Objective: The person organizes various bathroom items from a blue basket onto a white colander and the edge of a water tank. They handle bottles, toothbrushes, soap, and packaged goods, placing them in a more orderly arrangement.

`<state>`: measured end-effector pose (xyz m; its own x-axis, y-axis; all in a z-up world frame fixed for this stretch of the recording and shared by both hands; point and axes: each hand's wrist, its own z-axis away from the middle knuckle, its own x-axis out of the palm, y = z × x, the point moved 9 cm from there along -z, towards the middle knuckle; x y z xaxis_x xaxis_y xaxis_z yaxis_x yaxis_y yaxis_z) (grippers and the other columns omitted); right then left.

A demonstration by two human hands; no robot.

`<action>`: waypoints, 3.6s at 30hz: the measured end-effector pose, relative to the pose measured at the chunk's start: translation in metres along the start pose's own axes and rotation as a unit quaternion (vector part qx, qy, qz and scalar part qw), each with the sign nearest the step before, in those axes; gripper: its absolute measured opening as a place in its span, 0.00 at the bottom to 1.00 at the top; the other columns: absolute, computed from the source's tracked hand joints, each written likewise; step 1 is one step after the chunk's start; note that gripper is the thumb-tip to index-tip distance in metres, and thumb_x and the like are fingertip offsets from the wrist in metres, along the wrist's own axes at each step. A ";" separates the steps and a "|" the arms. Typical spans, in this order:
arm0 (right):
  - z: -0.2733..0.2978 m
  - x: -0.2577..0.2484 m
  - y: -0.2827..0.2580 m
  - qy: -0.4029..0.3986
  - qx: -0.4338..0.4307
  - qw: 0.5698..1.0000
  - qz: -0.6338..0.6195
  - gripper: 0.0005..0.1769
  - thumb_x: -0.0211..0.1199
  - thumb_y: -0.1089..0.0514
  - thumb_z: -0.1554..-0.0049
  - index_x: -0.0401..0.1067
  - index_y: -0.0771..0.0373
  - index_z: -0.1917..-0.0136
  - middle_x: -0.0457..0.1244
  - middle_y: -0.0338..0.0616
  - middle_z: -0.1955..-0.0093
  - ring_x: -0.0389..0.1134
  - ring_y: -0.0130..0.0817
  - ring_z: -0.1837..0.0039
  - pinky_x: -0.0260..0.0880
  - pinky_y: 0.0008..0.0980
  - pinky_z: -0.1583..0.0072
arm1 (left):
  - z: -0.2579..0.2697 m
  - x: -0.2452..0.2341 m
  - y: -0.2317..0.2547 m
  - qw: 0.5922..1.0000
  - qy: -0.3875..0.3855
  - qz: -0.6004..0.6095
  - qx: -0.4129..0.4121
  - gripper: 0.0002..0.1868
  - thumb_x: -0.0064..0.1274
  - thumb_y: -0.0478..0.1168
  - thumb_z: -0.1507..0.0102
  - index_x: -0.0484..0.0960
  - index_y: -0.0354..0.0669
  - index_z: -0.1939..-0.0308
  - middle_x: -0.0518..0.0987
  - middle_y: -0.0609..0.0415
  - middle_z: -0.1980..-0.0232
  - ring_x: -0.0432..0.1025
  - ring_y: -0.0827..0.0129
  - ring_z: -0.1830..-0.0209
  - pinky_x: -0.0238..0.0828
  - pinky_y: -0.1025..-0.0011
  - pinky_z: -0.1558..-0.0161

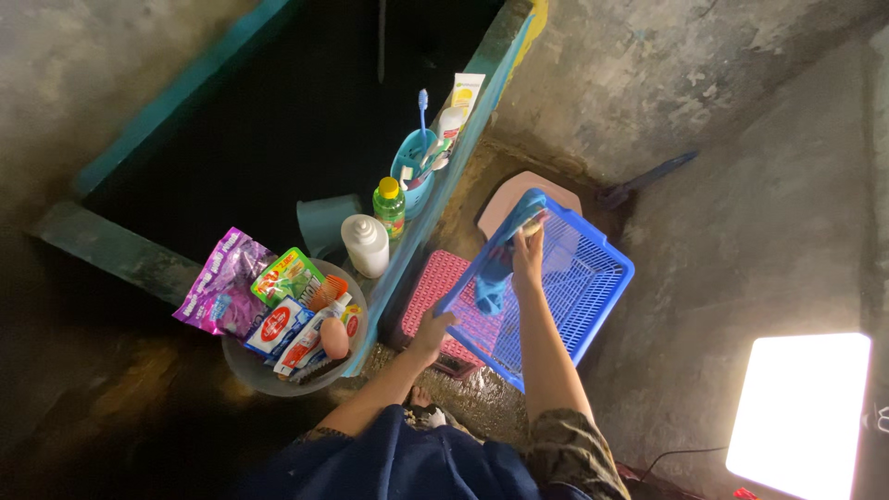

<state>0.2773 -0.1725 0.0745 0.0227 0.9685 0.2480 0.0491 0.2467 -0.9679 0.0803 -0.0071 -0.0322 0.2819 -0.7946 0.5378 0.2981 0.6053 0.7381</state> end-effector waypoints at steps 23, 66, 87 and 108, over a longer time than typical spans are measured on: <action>0.098 0.028 0.072 -0.044 0.078 0.940 0.330 0.11 0.59 0.59 0.40 0.71 0.68 0.47 0.68 0.53 0.64 0.71 0.42 0.64 0.69 0.41 0.60 | 0.000 -0.003 0.022 0.999 0.035 -0.010 0.004 0.27 0.47 0.28 0.46 0.80 0.39 0.41 0.81 0.57 0.60 0.72 0.74 0.68 0.68 0.76 0.71; 0.124 0.030 0.078 -0.147 -0.031 0.864 0.481 0.17 0.59 0.57 0.38 0.71 0.59 0.35 0.65 0.60 0.45 0.68 0.64 0.45 0.67 0.55 0.45 | -0.018 -0.008 0.035 0.973 0.070 -0.214 0.057 0.20 0.59 0.45 0.39 0.76 0.43 0.45 0.77 0.53 0.53 0.73 0.69 0.55 0.71 0.70 0.56; 0.076 -0.053 0.028 -0.008 -0.033 0.889 0.457 0.19 0.61 0.59 0.47 0.78 0.57 0.43 0.72 0.56 0.50 0.75 0.54 0.47 0.73 0.45 0.45 | -0.006 0.020 0.052 0.778 0.061 -0.573 0.250 0.39 0.46 0.33 0.37 0.51 0.34 0.23 0.80 0.30 0.59 0.76 0.36 0.60 0.70 0.43 0.57; 0.138 0.027 0.006 -0.146 -0.176 0.707 0.669 0.41 0.69 0.59 0.51 0.62 0.51 0.25 0.55 0.57 0.25 0.62 0.57 0.31 0.68 0.58 0.40 | 0.009 0.024 0.063 0.783 0.074 -0.515 0.342 0.26 0.48 0.33 0.35 0.62 0.32 0.34 0.78 0.28 0.58 0.75 0.35 0.60 0.72 0.46 0.58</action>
<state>0.1408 -0.1401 0.0691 0.0802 0.3060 -0.9486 0.4256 -0.8711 -0.2451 0.0980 0.0112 0.0305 0.3313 -0.7992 -0.5016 -0.1058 -0.5597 0.8219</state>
